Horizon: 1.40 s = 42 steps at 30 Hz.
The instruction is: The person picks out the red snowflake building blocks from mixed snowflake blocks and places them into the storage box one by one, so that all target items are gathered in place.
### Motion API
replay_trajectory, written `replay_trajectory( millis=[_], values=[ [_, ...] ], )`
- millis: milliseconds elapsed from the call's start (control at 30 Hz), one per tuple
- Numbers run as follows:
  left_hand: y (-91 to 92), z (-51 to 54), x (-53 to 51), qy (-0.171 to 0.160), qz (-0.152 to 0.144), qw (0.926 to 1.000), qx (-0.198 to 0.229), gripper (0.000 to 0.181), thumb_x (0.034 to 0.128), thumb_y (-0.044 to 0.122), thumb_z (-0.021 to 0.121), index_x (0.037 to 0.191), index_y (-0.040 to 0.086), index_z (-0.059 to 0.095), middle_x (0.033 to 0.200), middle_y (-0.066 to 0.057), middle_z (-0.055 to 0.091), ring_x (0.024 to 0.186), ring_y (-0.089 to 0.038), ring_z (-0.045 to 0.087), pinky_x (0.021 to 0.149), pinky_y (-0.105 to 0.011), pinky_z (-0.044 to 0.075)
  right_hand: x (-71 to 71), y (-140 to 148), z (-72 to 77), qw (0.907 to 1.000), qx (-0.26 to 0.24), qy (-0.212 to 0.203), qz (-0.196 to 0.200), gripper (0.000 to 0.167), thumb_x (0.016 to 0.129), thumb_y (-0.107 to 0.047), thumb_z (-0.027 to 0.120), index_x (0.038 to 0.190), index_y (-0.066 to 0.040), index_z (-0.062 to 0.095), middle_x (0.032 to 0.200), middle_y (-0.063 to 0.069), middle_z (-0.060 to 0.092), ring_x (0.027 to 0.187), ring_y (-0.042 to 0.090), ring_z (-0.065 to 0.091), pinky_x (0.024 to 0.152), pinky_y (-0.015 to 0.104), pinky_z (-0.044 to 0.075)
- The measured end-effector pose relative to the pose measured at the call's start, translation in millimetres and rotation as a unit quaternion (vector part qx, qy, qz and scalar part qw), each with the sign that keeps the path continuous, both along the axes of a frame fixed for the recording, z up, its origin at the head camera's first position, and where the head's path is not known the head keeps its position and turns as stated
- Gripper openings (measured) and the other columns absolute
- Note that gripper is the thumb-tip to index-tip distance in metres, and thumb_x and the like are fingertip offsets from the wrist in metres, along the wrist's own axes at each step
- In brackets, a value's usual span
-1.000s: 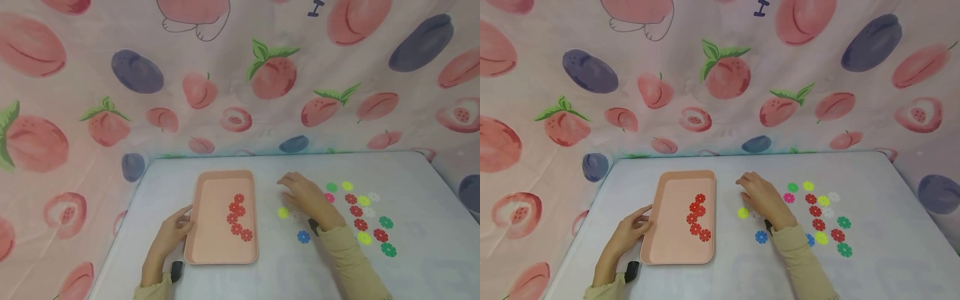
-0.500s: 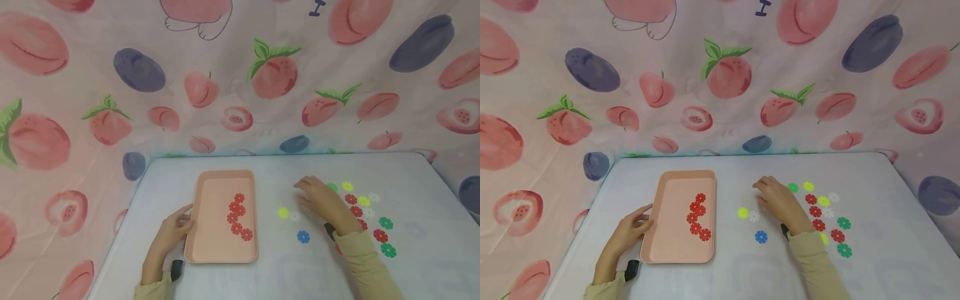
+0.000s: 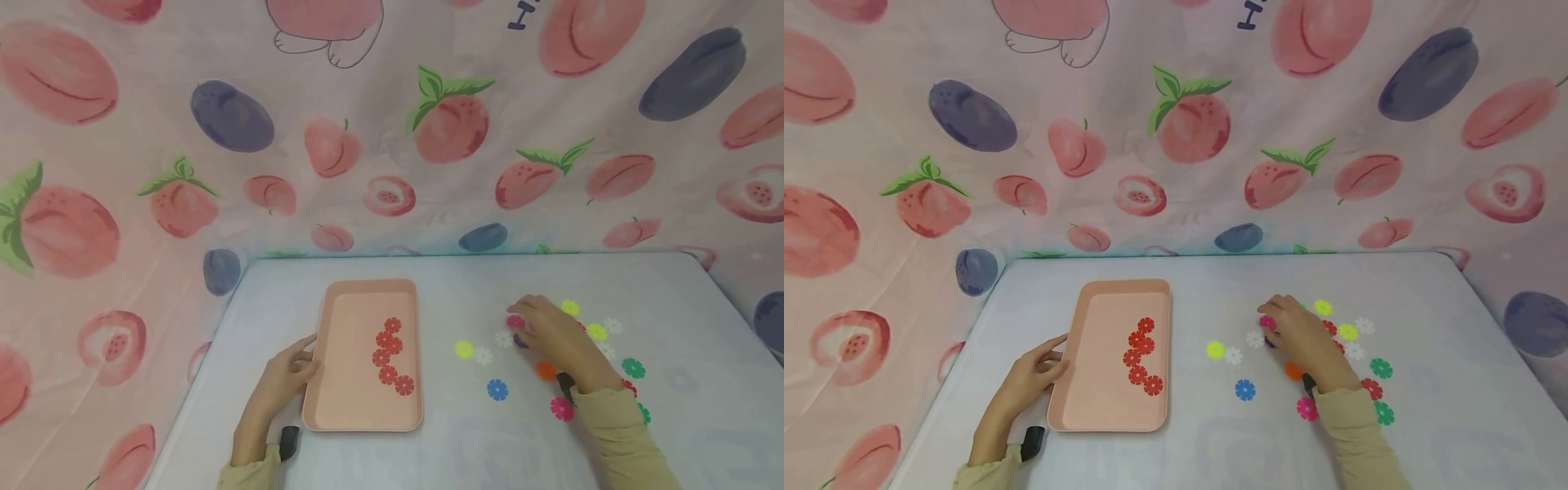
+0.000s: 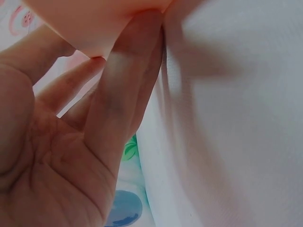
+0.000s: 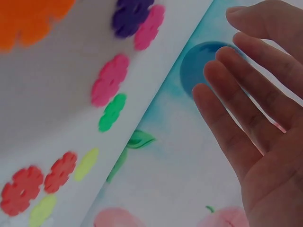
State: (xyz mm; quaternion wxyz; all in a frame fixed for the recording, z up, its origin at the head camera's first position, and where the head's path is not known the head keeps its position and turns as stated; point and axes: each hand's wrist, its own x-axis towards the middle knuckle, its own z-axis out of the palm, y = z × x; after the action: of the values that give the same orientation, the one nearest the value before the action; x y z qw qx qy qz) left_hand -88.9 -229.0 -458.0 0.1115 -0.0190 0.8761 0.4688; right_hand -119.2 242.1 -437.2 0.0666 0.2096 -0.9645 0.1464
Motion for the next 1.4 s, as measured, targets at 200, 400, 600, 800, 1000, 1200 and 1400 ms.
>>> replay_trajectory(
  millis=[200, 400, 600, 800, 1000, 1200, 1400],
  values=[
    [0.0, 1.4, 0.3, -0.002, 0.000, 1.0000, 0.004, 0.056, 0.0966, 0.016, 0.065, 0.149, 0.011, 0.045, 0.117, -0.019, 0.066, 0.081, -0.017, 0.068, 0.062, -0.027, 0.055, 4.0, 11, 0.5, 0.9995, 0.000, -0.022, -0.024, 0.037, 0.082, -0.003, 0.078, 0.117, 0.000, 0.067, 0.118, 0.018, 0.062, 0.113, 0.037, 0.057, 0.094, 0.053, 0.053],
    [-0.2, 0.3, 0.3, -0.001, 0.003, 1.0000, 0.003, 0.056, 0.0962, 0.016, 0.066, 0.149, 0.012, 0.045, 0.118, -0.019, 0.066, 0.086, -0.018, 0.069, 0.063, -0.027, 0.056, 7.4, 21, -2.8, 0.9973, 0.004, -0.048, -0.055, 0.037, 0.083, -0.012, 0.079, 0.118, -0.003, 0.068, 0.117, 0.017, 0.062, 0.112, 0.037, 0.059, 0.092, 0.053, 0.054],
    [-0.7, -0.9, 1.7, -0.004, 0.006, 1.0000, -0.001, 0.056, 0.0960, 0.016, 0.066, 0.148, 0.012, 0.046, 0.117, -0.018, 0.066, 0.087, -0.019, 0.069, 0.064, -0.027, 0.056, 11.4, 28, -6.3, 0.9978, 0.010, -0.046, -0.046, 0.040, 0.081, -0.013, 0.081, 0.116, -0.001, 0.068, 0.117, 0.020, 0.062, 0.110, 0.038, 0.058, 0.091, 0.054, 0.054],
    [0.3, 0.9, 1.3, -0.005, 0.005, 1.0000, 0.003, 0.057, 0.0956, 0.014, 0.066, 0.148, 0.012, 0.046, 0.117, -0.017, 0.066, 0.088, -0.020, 0.070, 0.064, -0.027, 0.056, 12.5, 38, -12.0, 0.9984, 0.010, -0.039, -0.040, 0.030, 0.083, -0.010, 0.078, 0.111, 0.000, 0.070, 0.111, 0.017, 0.065, 0.107, 0.036, 0.059, 0.091, 0.054, 0.053],
    [0.7, 0.3, 0.1, -0.002, 0.007, 1.0000, 0.003, 0.056, 0.0953, 0.013, 0.066, 0.148, 0.013, 0.047, 0.116, -0.018, 0.066, 0.088, -0.020, 0.070, 0.065, -0.027, 0.056, 16.2, 47, -12.6, 0.9980, 0.013, -0.043, -0.045, 0.033, 0.083, -0.009, 0.078, 0.113, 0.001, 0.069, 0.110, 0.017, 0.066, 0.106, 0.036, 0.060, 0.092, 0.054, 0.053],
    [0.6, -1.7, -0.8, -0.009, 0.009, 0.9999, 0.004, 0.057, 0.0950, 0.014, 0.067, 0.148, 0.013, 0.047, 0.117, -0.017, 0.066, 0.091, -0.021, 0.070, 0.066, -0.028, 0.058, 21.4, 54, -12.8, 0.9932, 0.003, -0.088, -0.076, 0.040, 0.085, -0.013, 0.077, 0.120, 0.001, 0.066, 0.119, 0.021, 0.062, 0.115, 0.040, 0.054, 0.096, 0.059, 0.048],
    [-1.0, -1.8, -0.7, -0.002, 0.005, 1.0000, 0.008, 0.057, 0.0953, 0.014, 0.067, 0.148, 0.012, 0.046, 0.117, -0.018, 0.066, 0.093, -0.022, 0.070, 0.067, -0.029, 0.059, 23.6, 60, -14.7, 0.9892, 0.006, -0.110, -0.097, 0.040, 0.086, -0.014, 0.076, 0.121, 0.001, 0.066, 0.121, 0.024, 0.059, 0.109, 0.038, 0.056, 0.094, 0.059, 0.050]
  ],
)
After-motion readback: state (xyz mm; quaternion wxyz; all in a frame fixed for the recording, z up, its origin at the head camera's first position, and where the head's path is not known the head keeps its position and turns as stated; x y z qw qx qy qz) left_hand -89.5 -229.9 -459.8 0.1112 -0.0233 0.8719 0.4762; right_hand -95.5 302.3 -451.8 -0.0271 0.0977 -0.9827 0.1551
